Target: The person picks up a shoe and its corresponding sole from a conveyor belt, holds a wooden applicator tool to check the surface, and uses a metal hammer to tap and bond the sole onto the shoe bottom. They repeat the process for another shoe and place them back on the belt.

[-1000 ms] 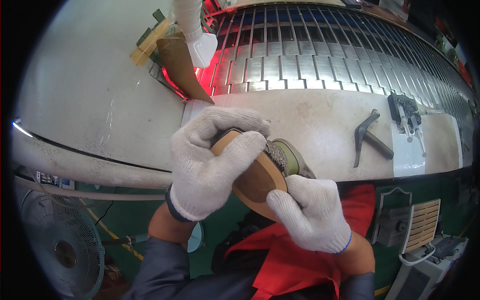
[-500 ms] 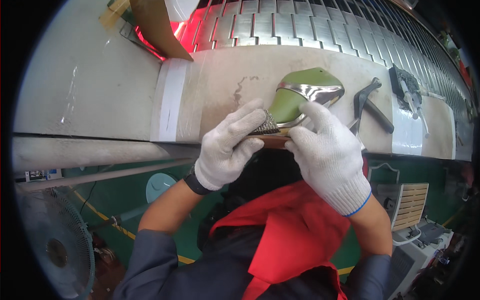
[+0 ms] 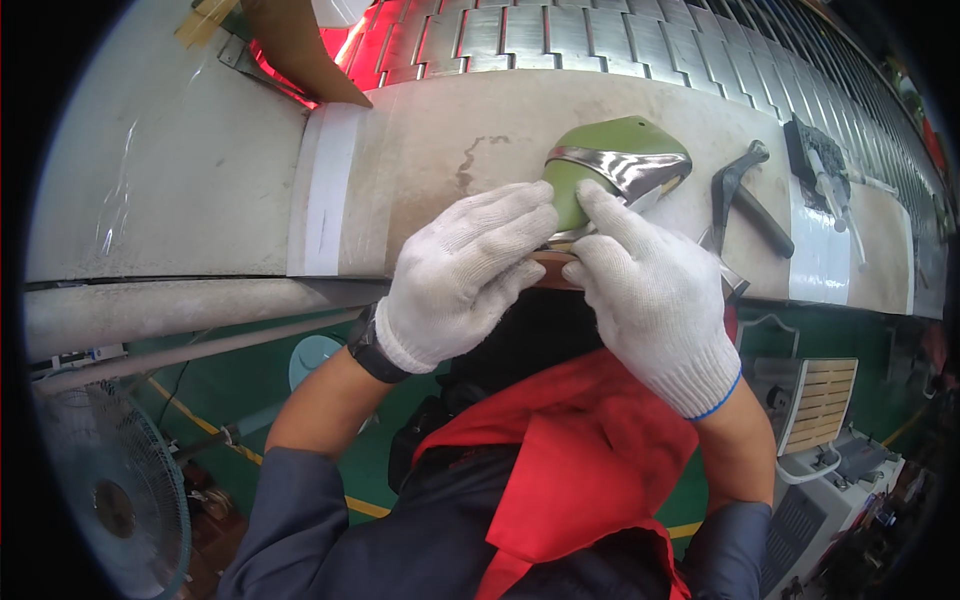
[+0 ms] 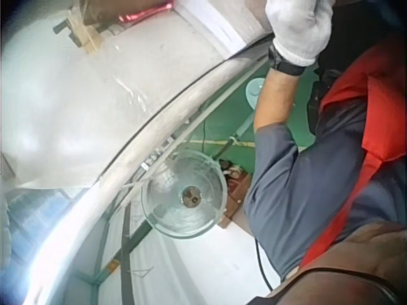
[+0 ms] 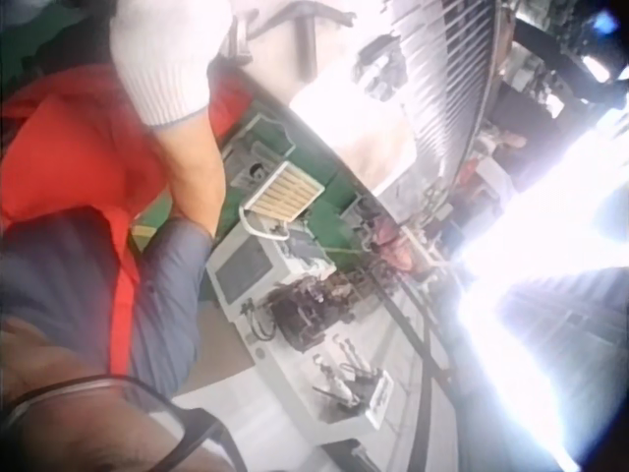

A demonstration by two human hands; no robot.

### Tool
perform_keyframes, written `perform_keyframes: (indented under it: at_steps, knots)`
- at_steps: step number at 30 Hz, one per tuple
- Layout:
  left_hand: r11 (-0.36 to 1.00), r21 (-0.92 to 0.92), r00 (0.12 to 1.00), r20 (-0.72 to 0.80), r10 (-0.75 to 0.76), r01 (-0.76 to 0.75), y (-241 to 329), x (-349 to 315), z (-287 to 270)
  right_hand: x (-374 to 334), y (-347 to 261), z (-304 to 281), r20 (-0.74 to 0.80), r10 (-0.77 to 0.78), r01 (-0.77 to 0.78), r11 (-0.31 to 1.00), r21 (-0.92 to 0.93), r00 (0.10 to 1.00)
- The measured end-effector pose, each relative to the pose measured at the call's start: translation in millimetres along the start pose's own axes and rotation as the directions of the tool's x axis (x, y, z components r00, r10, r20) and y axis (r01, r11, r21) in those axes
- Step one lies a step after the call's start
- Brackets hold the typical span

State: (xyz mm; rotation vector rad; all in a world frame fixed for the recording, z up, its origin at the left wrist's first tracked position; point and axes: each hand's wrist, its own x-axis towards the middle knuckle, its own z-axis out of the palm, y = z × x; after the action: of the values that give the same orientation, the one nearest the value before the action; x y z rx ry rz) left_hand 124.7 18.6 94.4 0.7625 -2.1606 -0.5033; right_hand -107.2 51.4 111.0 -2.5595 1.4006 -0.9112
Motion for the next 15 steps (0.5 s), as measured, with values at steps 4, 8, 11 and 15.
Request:
perform_keyframes:
  at_steps: [4, 8, 11, 15]
  knots:
    - [0.996, 0.064, 0.998, 0.008, 0.058, -0.058, -0.8, 3.1, -1.4, 3.7, -0.9, -3.9, 0.021, -0.011, 0.011, 1.0, -0.005, 1.0]
    - [0.994, 0.091, 0.997, -0.044, 0.06, -0.056, 6.3, 12.9, 0.5, 7.4, -3.3, -4.2, -0.032, -0.013, 0.014, 1.0, 0.025, 0.999]
    - [0.987, 0.158, 0.999, 0.034, -0.024, 0.018, 17.2, 37.0, -7.0, 5.6, -2.9, -10.7, 0.056, 0.071, -0.067, 0.995, -0.075, 0.996]
    - [0.993, 0.095, 0.969, 0.233, -0.086, 0.065, 1.8, 93.3, 6.5, -15.6, 19.9, -37.3, 0.071, 0.173, -0.124, 0.887, -0.445, 0.982]
